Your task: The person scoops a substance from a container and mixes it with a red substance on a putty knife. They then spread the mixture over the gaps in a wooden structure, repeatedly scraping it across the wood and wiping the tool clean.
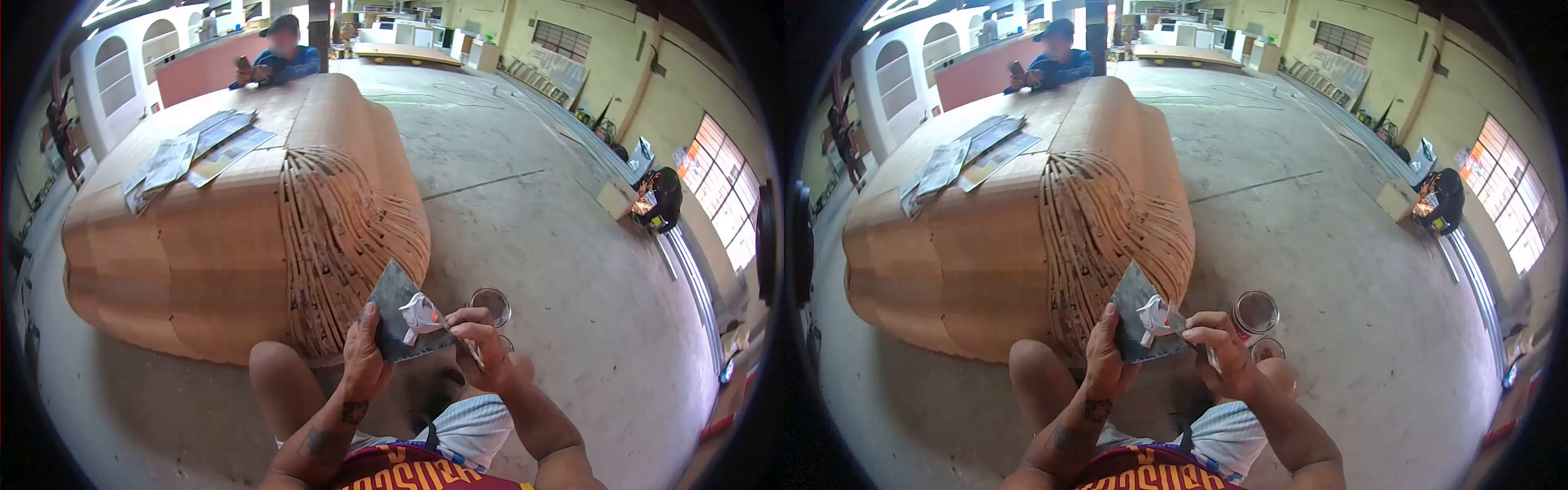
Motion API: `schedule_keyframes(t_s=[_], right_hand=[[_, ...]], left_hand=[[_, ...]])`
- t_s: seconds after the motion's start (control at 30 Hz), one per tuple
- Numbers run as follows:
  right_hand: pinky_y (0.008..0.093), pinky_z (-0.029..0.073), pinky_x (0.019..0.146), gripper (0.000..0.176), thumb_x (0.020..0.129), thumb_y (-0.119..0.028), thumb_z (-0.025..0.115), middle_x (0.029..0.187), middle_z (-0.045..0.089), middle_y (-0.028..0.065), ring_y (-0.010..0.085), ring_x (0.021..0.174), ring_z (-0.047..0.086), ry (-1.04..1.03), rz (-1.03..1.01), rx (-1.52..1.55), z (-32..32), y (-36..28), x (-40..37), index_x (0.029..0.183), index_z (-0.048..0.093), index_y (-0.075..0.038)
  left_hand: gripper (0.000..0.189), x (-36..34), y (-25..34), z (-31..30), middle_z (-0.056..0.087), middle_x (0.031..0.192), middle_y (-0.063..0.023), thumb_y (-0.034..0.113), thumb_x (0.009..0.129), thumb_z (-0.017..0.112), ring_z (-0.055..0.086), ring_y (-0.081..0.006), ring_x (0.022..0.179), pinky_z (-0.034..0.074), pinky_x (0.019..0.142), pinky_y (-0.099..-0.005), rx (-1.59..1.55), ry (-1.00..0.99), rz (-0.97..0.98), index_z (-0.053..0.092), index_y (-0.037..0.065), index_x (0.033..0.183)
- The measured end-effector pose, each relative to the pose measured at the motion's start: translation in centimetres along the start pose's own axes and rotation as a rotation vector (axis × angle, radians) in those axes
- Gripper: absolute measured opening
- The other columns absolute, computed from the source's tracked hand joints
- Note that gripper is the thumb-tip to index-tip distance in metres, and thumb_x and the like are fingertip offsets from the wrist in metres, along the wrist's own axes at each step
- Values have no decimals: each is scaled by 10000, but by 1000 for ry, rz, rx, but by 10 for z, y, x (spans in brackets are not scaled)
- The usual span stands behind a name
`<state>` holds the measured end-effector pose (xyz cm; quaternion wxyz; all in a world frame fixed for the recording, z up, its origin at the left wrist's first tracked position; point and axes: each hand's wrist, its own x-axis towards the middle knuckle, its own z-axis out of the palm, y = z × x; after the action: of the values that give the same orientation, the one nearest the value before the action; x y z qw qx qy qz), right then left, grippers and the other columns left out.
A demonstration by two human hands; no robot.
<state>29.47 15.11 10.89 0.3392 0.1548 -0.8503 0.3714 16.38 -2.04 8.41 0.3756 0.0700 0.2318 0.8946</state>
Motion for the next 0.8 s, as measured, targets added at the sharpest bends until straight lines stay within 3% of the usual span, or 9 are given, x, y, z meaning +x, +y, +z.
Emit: schedule_keyframes(t_s=[0.27, 0.37, 0.4, 0.5, 0.53, 0.57, 0.67, 0.8], right_hand=[[456, 498, 922, 635, 624, 105, 705, 1179, 550, 118, 338, 1092, 582, -265, -150, -553, -26, -10, 28, 1212, 629, -124], [480, 486, 929, 549, 664, 64, 708, 1155, 563, 117, 365, 1083, 576, -226, -8, -565, -40, -5, 16, 1176, 653, -127], [451, 486, 958, 512, 757, 51, 672, 1176, 589, 112, 314, 1113, 585, -155, 89, -457, -42, -9, 11, 1241, 606, -102], [395, 481, 1004, 477, 849, 44, 619, 1217, 608, 109, 238, 1157, 584, 381, 550, 397, -21, -25, -15, 1310, 531, -48], [360, 474, 1030, 463, 906, 13, 576, 1258, 601, 113, 180, 1180, 574, 390, 608, 591, -16, -44, -7, 1356, 467, -2], [361, 484, 1022, 463, 907, 8, 580, 1254, 606, 114, 183, 1165, 590, 427, 658, 681, -2, -44, -10, 1357, 470, -2], [367, 516, 998, 461, 913, -2, 584, 1245, 618, 119, 190, 1123, 630, 528, 751, 911, 35, -38, -17, 1361, 475, 2], [383, 545, 981, 448, 927, 5, 560, 1248, 629, 133, 200, 1110, 654, 578, 768, 1025, 53, -43, -7, 1365, 465, 23]], left_hand=[[415, -19, 23, -20, 689, 1181, -129, 354, 1095, 474, 708, -235, 1044, 597, 891, -386, -69, 9, 35, 552, 13, 1319], [420, -19, 37, -24, 688, 1194, -130, 359, 1099, 461, 711, -243, 1047, 603, 891, -406, -9, 2, 139, 559, 14, 1316], [416, -18, 42, -25, 692, 1165, -117, 364, 1099, 460, 709, -226, 1024, 600, 875, -393, 77, 13, 179, 579, 13, 1288], [402, -17, 52, -30, 693, 1060, -68, 370, 1102, 462, 689, -168, 936, 582, 807, -350, 374, 66, 325, 637, 15, 1175], [396, -13, 51, -37, 687, 1014, -46, 367, 1103, 465, 672, -143, 894, 570, 773, -331, 500, 92, 391, 654, 19, 1118], [398, -11, 49, -39, 681, 968, -24, 363, 1104, 468, 656, -117, 852, 557, 739, -312, 629, 114, 452, 671, 23, 1061], [397, -14, 40, -16, 623, 863, 37, 354, 1101, 484, 565, -64, 766, 474, 654, -261, 518, 146, 459, 659, 39, 936], [379, -16, 26, -10, 571, 809, 69, 355, 1090, 507, 497, -45, 727, 401, 618, -231, 773, 78, 612, 627, 48, 903]])
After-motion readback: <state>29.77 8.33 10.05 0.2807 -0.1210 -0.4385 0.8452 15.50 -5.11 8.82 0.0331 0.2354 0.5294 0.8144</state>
